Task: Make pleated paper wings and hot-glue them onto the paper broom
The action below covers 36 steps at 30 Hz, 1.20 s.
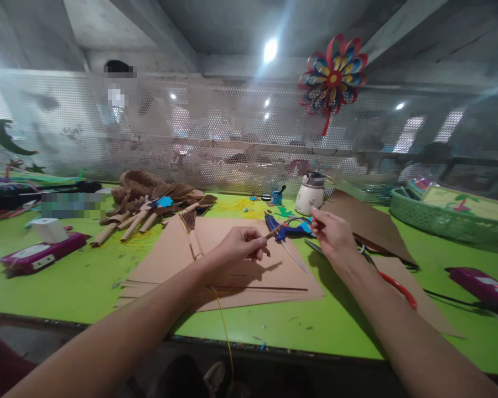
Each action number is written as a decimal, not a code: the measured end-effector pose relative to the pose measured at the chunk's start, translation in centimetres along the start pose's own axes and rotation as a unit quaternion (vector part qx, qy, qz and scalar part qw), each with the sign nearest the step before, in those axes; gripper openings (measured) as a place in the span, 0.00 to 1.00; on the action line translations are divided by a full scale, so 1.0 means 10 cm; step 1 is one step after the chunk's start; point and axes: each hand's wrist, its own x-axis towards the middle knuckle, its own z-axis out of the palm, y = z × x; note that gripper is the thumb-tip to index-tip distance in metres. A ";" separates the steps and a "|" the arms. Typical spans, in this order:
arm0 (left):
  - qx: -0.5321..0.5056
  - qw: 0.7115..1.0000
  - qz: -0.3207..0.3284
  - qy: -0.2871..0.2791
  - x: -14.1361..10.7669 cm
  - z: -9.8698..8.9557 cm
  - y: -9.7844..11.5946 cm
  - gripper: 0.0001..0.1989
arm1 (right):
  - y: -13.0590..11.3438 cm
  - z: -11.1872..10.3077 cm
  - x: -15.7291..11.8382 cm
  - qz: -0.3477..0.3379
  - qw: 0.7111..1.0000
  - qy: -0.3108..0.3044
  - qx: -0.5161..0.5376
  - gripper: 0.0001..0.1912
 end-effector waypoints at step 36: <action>0.008 0.999 0.033 0.024 -0.02 0.03 0.02 0.12 | 0.27 0.29 -0.48 -0.023 0.952 -0.237 -0.193 0.10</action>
